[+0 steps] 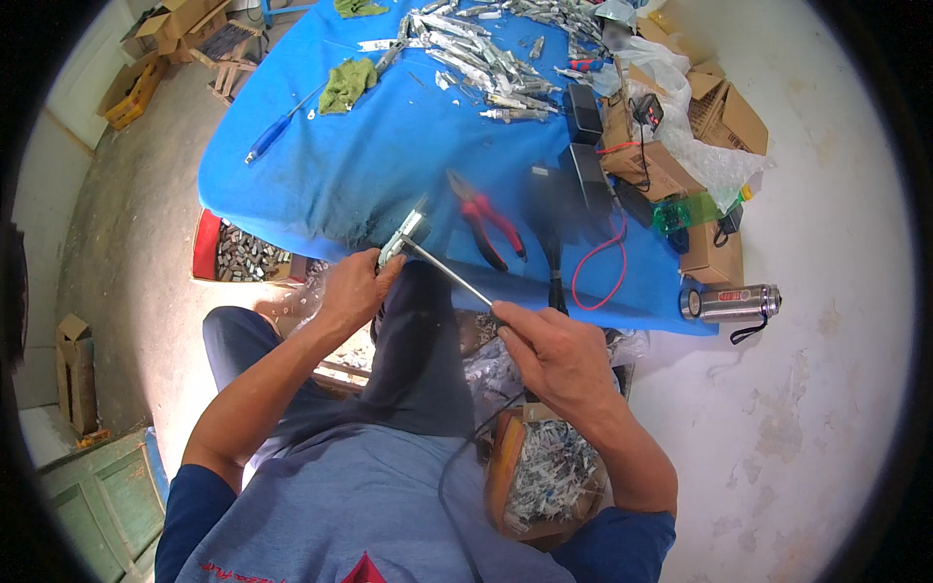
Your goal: The person uses a screwdriver to pry and manipulate a metal assembly while holding it by hand over a table.
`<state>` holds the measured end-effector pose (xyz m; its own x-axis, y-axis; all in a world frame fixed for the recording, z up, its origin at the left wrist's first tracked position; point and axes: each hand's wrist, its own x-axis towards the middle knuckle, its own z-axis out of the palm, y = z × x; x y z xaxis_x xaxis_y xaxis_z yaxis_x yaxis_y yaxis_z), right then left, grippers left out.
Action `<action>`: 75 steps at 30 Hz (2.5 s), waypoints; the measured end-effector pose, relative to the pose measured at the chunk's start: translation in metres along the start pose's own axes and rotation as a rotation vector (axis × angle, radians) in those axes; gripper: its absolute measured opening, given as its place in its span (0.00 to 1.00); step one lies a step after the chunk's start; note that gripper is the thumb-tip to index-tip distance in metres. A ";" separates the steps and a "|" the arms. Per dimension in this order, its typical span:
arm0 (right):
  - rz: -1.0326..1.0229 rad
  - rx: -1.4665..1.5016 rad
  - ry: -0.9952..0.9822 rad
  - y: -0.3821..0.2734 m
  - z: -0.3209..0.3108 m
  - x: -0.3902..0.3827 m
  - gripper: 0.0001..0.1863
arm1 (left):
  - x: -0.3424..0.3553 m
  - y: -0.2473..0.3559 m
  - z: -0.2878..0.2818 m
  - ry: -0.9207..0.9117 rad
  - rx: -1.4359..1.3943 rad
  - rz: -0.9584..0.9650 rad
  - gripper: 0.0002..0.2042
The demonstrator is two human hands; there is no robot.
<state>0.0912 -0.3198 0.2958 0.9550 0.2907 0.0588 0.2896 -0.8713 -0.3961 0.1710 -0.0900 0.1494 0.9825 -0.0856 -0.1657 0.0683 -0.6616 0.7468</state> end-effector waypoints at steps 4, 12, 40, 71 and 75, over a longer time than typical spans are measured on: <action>-0.058 -0.124 -0.017 -0.005 -0.005 0.004 0.13 | 0.001 -0.007 0.006 0.050 0.003 0.029 0.25; -0.136 -0.289 -0.052 -0.024 -0.002 0.014 0.13 | 0.002 -0.009 0.018 0.128 0.022 0.066 0.26; 0.351 0.832 -0.216 0.061 0.016 0.000 0.19 | 0.003 -0.006 0.009 0.036 -0.001 0.044 0.23; 0.575 1.074 -0.283 0.019 0.043 -0.012 0.22 | 0.003 -0.003 0.004 0.038 -0.036 0.009 0.24; 0.348 0.634 -0.176 0.020 0.056 -0.010 0.21 | 0.006 -0.005 0.010 0.012 -0.082 -0.015 0.24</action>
<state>0.0836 -0.3179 0.2365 0.9449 0.1453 -0.2932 -0.1709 -0.5449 -0.8209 0.1745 -0.0947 0.1388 0.9832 -0.0664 -0.1698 0.0967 -0.5996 0.7944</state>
